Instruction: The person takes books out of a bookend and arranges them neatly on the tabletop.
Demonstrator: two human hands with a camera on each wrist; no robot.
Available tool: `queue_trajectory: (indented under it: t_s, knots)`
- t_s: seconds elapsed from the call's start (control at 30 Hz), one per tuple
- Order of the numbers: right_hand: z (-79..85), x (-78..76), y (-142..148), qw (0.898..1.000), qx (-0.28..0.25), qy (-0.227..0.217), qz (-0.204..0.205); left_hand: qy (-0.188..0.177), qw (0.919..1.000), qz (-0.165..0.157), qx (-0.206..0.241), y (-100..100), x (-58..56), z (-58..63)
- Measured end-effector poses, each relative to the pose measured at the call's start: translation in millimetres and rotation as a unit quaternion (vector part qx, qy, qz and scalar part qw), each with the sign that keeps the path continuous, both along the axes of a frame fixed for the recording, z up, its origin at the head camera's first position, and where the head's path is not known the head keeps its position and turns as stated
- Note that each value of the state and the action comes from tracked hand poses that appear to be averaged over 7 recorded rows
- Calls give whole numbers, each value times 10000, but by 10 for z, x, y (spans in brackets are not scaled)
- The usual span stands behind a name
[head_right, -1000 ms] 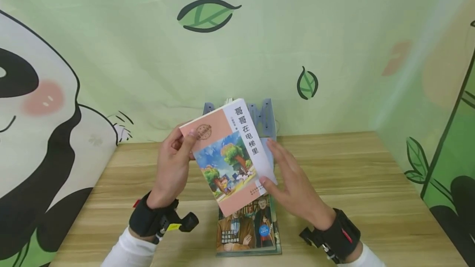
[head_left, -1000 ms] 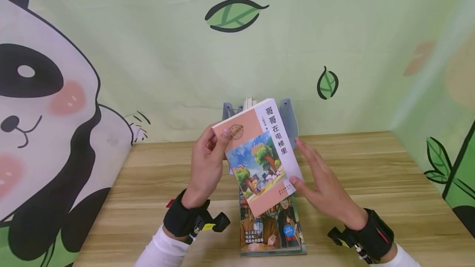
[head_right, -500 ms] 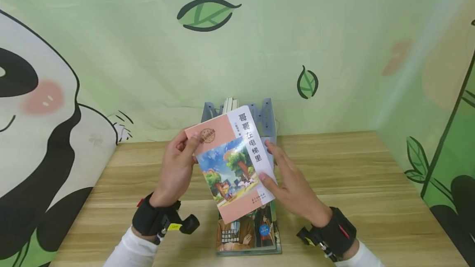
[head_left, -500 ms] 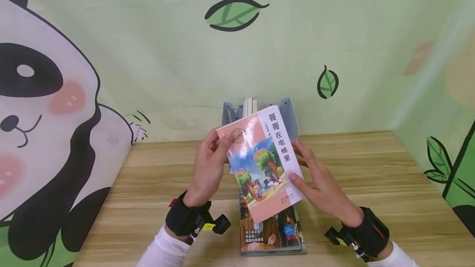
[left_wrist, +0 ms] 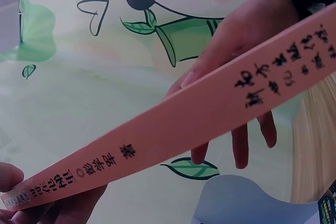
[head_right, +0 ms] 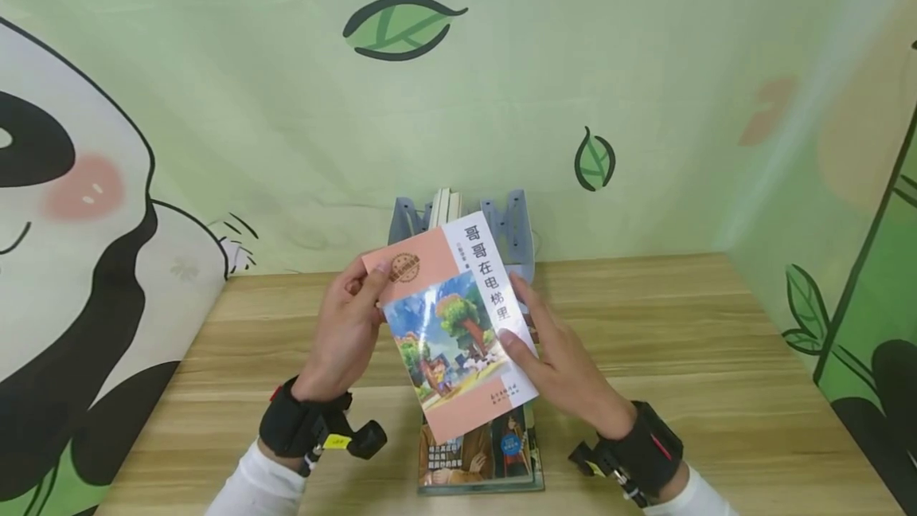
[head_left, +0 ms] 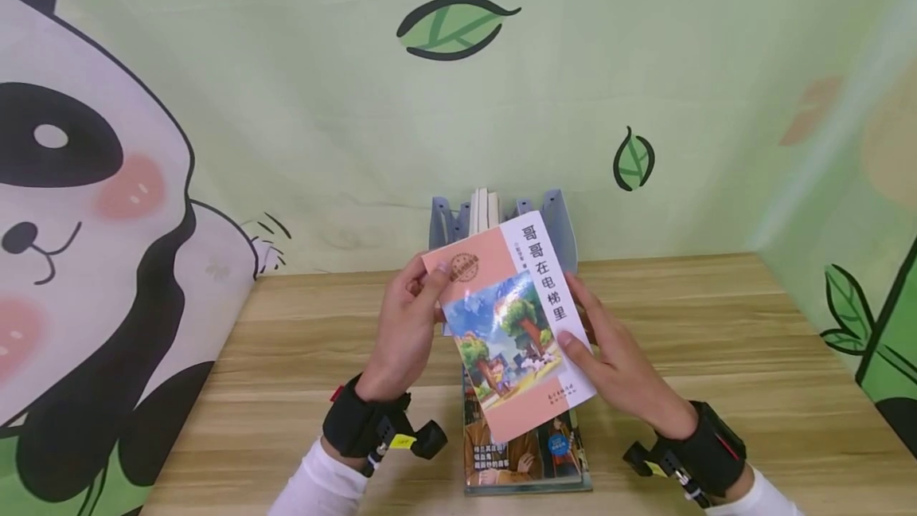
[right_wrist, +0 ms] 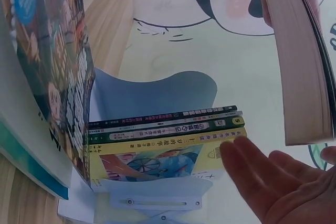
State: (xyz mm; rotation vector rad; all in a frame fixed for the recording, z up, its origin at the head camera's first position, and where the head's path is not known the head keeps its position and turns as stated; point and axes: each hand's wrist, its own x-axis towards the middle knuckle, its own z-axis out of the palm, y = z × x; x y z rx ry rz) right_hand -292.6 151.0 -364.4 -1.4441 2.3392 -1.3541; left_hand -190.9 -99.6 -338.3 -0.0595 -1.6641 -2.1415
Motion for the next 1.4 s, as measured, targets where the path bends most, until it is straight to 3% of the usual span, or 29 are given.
queue_trajectory:
  t_s: [0.23,0.53,0.83,1.13,1.4]
  knots:
    - [-10,3,-13,9992,-120,-345,132,8,9999,-60,81,4,-3,-26]
    - [-5,53,-6,9979,-429,-492,23,52,9999,-163,-27,21,-23,-22]
    - [-5,87,-10,9948,-870,-519,-30,62,9996,-208,176,54,5,-30]
    - [-28,168,-64,9902,-1218,-673,-63,-1,9993,-14,364,40,18,-33]
    - [-41,210,-81,9874,-1549,-333,-38,9,9991,-139,406,60,66,-43]
